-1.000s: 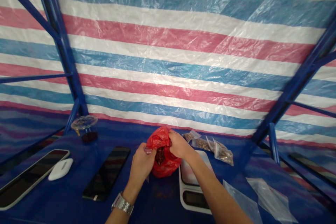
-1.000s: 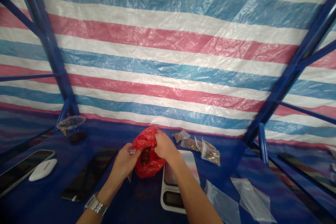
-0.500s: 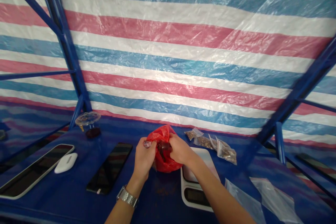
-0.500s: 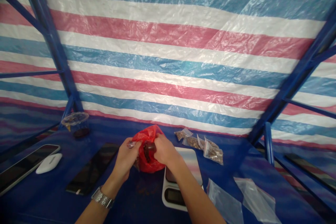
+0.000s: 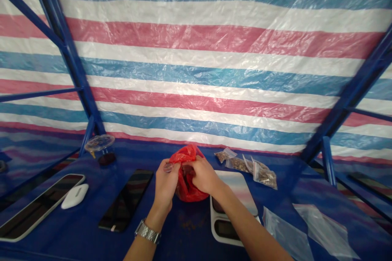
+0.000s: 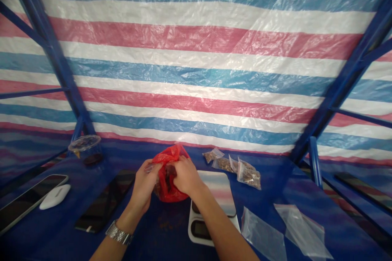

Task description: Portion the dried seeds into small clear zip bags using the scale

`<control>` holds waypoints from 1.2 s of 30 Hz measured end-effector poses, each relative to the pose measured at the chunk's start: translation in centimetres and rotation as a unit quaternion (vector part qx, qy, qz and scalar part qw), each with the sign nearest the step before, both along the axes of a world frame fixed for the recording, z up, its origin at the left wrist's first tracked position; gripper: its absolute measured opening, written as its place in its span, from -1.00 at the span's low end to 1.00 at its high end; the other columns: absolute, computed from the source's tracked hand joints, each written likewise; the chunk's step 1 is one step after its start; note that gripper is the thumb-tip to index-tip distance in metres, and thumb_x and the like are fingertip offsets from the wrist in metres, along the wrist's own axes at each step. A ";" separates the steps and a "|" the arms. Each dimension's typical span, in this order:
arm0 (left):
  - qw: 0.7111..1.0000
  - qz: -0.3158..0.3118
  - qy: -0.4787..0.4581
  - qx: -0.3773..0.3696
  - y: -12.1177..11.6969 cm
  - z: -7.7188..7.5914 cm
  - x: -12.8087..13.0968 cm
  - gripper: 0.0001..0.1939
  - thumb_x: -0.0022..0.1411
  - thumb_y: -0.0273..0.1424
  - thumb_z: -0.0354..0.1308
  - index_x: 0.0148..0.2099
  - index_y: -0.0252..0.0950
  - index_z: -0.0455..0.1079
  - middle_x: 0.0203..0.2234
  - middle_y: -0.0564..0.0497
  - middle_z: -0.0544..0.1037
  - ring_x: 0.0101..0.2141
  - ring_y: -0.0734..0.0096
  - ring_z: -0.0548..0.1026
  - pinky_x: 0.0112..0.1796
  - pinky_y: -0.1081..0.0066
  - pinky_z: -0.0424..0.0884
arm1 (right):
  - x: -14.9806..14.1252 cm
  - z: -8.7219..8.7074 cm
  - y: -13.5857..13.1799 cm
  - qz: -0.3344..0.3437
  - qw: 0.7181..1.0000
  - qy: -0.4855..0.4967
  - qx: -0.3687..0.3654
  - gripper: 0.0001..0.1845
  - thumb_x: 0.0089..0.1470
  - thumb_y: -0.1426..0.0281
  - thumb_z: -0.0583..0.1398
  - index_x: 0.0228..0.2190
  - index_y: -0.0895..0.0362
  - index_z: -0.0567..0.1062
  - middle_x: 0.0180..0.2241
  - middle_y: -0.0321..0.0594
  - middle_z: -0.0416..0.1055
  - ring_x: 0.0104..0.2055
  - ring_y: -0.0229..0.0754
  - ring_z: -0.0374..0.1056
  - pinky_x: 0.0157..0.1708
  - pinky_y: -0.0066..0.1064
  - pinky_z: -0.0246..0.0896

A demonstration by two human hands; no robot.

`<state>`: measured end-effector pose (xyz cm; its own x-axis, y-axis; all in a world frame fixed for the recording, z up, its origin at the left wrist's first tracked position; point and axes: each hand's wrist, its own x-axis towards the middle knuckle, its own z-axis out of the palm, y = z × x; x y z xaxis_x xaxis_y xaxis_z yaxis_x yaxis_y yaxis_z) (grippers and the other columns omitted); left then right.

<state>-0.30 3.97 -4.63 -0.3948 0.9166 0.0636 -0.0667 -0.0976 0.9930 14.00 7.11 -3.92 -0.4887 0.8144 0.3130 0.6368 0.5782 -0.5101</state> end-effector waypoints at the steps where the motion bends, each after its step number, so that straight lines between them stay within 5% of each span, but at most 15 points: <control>1: 1.000 -0.002 0.003 0.002 0.1 0.0 0.0 -0.71 0.06 -0.22 0.25 -0.23 -0.30 0.43 -0.44 0.04 0.58 -0.41 0.36 0.52 -0.34 0.40 0.42 | 0.1 0.2 0.2 -0.002 1.000 0.016 0.001 -0.43 -0.14 0.72 0.16 -0.12 0.08 0.63 0.03 -0.10 0.57 0.13 0.02 0.41 0.19 -0.20 0.22; 9: 0.996 0.012 0.075 0.055 0.4 -0.9 -0.3 -0.58 0.07 -0.15 0.33 -0.11 -0.27 0.37 -0.37 0.00 0.62 -0.37 0.29 0.59 -0.26 0.34 0.49 | 3.1 2.5 1.0 0.016 0.983 0.157 -0.094 -0.60 -0.08 0.70 0.12 -0.26 0.17 0.62 -0.15 -0.14 0.58 -0.13 -0.11 0.52 -0.06 -0.29 0.41; 14: 0.986 0.010 0.163 0.038 -0.4 -1.5 -0.6 -0.64 0.18 -0.20 0.29 -0.03 -0.21 0.36 -0.40 0.06 0.60 -0.38 0.29 0.61 -0.28 0.37 0.47 | 3.1 4.8 0.0 0.093 0.955 0.194 -0.203 -0.52 -0.01 0.68 0.12 -0.11 0.11 0.60 -0.17 -0.20 0.59 -0.13 -0.14 0.55 -0.09 -0.29 0.45; 20: 0.984 -0.017 0.172 0.041 -1.2 -1.1 -0.4 -0.56 0.21 -0.20 0.29 0.08 -0.21 0.33 -0.26 -0.06 0.66 -0.27 0.20 0.65 -0.23 0.33 0.49 | -0.3 5.7 -2.3 0.095 0.990 0.090 0.047 -0.34 -0.02 0.79 0.07 -0.01 0.05 0.59 0.00 -0.12 0.45 0.04 -0.14 0.43 0.10 -0.28 0.34; 24: 0.988 -0.032 0.138 0.054 -1.1 -0.8 0.2 -0.60 0.20 -0.30 0.28 0.06 -0.21 0.33 -0.19 -0.10 0.67 -0.22 0.19 0.65 -0.20 0.32 0.49 | -1.3 5.6 -3.0 0.091 0.988 -0.023 0.120 -0.32 0.03 0.79 0.05 0.06 0.01 0.54 0.05 -0.14 0.39 0.07 -0.12 0.37 0.07 -0.31 0.34; 28: 0.989 -0.023 0.135 0.053 -0.9 -0.8 0.7 -0.61 0.21 -0.32 0.27 0.06 -0.20 0.32 -0.20 -0.08 0.66 -0.25 0.22 0.65 -0.20 0.33 0.49 | -1.1 5.8 -2.8 0.064 0.987 -0.052 0.141 -0.40 0.07 0.78 0.04 -0.01 0.07 0.57 0.02 -0.11 0.40 0.05 -0.07 0.36 0.02 -0.30 0.34; 33: 0.984 0.020 0.174 0.021 -0.6 -0.7 0.7 -0.61 0.22 -0.30 0.24 0.07 -0.20 0.32 -0.31 -0.01 0.63 -0.34 0.26 0.61 -0.22 0.32 0.48 | 0.4 6.4 -2.2 0.032 0.994 0.016 0.106 -0.28 -0.06 0.82 0.03 0.01 0.03 0.56 0.04 -0.16 0.38 0.09 -0.12 0.36 0.12 -0.32 0.27; 36: 0.982 0.038 0.185 -0.003 -0.4 -0.8 0.2 -0.63 0.21 -0.30 0.23 0.05 -0.20 0.31 -0.33 0.01 0.60 -0.37 0.28 0.59 -0.24 0.31 0.48 | 1.3 5.8 -1.7 0.042 0.998 -0.002 0.054 -0.39 -0.13 0.83 0.04 -0.21 0.06 0.62 -0.11 -0.19 0.42 -0.06 -0.16 0.41 0.01 -0.37 0.30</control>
